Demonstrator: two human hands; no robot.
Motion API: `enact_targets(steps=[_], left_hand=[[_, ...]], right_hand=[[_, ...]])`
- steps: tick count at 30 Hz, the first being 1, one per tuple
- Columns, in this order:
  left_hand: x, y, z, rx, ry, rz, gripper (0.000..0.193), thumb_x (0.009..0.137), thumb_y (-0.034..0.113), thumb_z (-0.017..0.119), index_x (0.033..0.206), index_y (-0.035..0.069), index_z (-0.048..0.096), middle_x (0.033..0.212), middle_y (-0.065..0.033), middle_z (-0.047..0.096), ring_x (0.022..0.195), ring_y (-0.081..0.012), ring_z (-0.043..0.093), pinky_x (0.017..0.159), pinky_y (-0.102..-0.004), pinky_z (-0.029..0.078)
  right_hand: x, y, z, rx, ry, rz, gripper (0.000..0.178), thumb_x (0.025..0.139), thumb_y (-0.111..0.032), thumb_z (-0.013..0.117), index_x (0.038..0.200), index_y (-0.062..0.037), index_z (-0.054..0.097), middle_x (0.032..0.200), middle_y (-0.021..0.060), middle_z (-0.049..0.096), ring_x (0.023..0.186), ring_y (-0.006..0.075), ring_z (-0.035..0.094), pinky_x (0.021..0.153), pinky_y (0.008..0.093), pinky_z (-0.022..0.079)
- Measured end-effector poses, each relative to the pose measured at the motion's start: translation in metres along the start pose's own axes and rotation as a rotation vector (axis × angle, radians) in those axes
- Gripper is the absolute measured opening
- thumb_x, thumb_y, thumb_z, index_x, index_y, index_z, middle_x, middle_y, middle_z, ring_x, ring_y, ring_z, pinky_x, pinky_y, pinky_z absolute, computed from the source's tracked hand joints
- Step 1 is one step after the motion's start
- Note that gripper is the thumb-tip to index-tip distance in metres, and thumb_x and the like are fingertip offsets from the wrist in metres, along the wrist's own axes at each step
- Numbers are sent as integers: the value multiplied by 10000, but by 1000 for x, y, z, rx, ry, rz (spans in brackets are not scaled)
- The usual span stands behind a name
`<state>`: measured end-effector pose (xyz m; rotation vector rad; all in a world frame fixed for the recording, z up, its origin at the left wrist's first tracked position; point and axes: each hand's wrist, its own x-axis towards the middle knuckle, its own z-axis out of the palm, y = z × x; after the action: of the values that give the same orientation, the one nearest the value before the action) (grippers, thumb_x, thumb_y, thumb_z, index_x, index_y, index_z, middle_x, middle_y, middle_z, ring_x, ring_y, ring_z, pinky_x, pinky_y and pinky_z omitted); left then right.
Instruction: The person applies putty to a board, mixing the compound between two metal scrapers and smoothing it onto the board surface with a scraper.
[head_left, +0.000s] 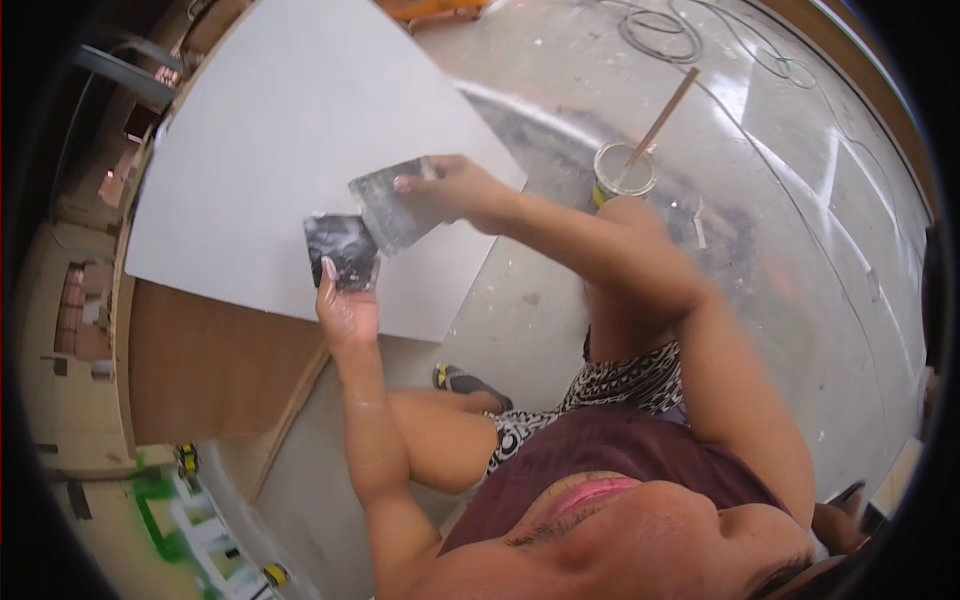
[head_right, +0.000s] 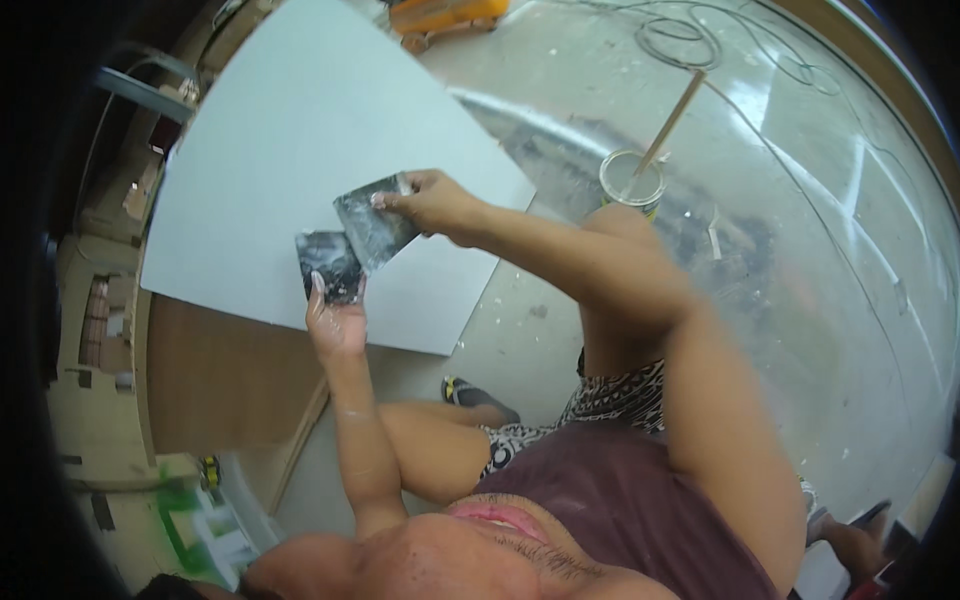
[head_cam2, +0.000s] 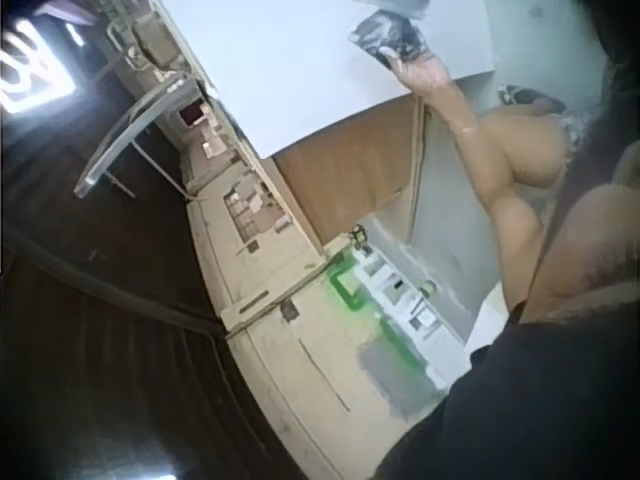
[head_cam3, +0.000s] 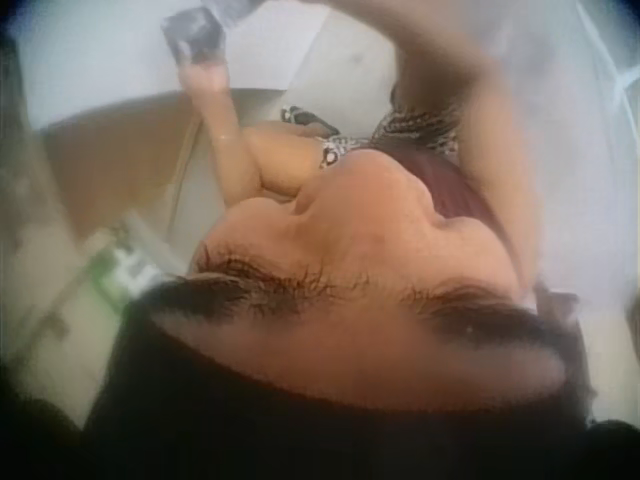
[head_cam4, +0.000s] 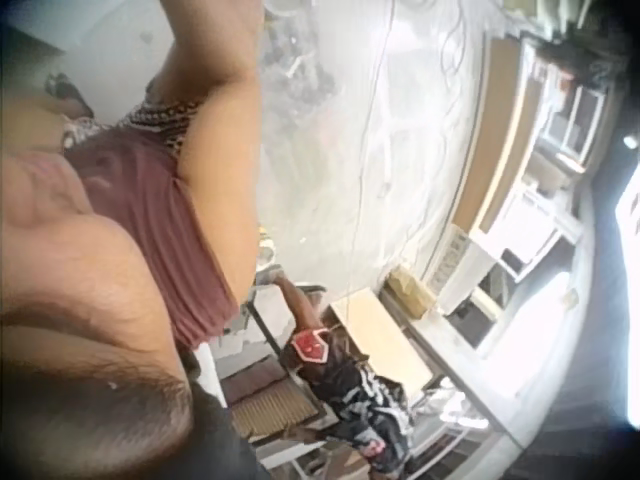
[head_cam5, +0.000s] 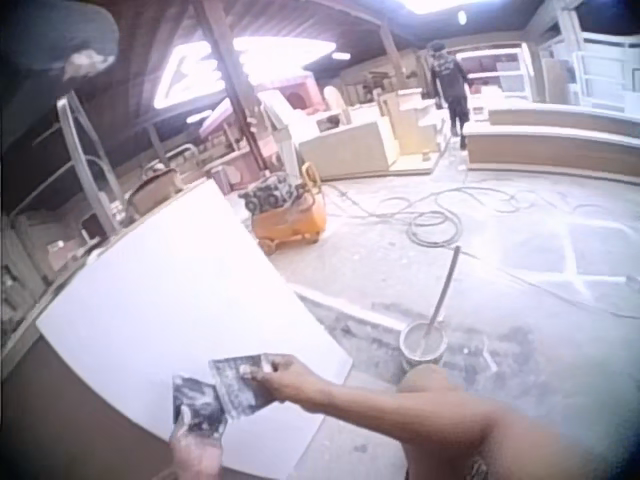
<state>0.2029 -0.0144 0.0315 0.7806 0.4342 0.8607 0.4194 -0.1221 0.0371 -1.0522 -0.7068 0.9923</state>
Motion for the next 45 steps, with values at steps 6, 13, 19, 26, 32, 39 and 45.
enact_targets(steps=[6, 13, 19, 26, 32, 39, 45], left_hand=[[-4, -22, 12, 44, 77, 10, 354, 996, 264, 560, 1282, 57, 535, 1240, -68, 614, 1118, -225, 606, 965, -459, 483], [-2, -29, 13, 274, 199, -75, 329, 996, 208, 557, 1273, 32, 527, 1217, -84, 608, 1095, -209, 613, 892, -397, 529], [-9, -30, 33, 203, 198, 20, 329, 1009, 193, 539, 1305, 53, 499, 1235, -86, 591, 1076, -210, 622, 877, -418, 551], [-14, -28, 30, 259, 272, 95, 376, 992, 155, 571, 1338, 47, 470, 1259, -85, 565, 1117, -215, 596, 906, -435, 538], [-14, -47, 33, 271, 226, 186, 376, 983, 160, 597, 1286, -44, 509, 1222, -104, 584, 1079, -187, 590, 911, -380, 514], [-27, -52, 33, 515, 77, 240, 296, 991, 155, 584, 1190, -64, 586, 1103, -105, 649, 1000, -158, 603, 898, -323, 496], [-19, -50, 12, 832, 10, 199, 339, 986, 212, 602, 1202, -49, 584, 1088, -102, 657, 984, -156, 609, 838, -312, 508]], right_hand=[[8, 8, 4, -166, 20, 97, 269, 906, -286, 708, 982, -29, 690, 668, 8, 577, 526, 70, 459, 468, 238, 384], [5, -2, 17, -310, 54, 48, 314, 938, -288, 657, 1023, 13, 674, 746, 70, 661, 576, 117, 605, 514, 244, 490], [3, -4, 17, -187, 100, 86, 321, 948, -281, 643, 1041, 26, 656, 762, 68, 667, 566, 117, 615, 493, 241, 515], [4, 6, 24, -218, 31, -24, 360, 922, -236, 672, 1235, -62, 642, 804, 70, 675, 589, 100, 603, 505, 229, 522], [6, 6, 17, -165, 167, -35, 327, 927, -225, 656, 1071, 67, 621, 827, 109, 686, 643, 125, 660, 474, 250, 517], [-8, 6, 36, -225, 94, -169, 291, 940, -175, 637, 1136, 36, 595, 800, 76, 665, 579, 102, 599, 476, 251, 510], [-2, 11, 26, -333, -11, -363, 298, 938, -183, 643, 1143, 33, 622, 807, 81, 675, 577, 107, 603, 495, 251, 511]])
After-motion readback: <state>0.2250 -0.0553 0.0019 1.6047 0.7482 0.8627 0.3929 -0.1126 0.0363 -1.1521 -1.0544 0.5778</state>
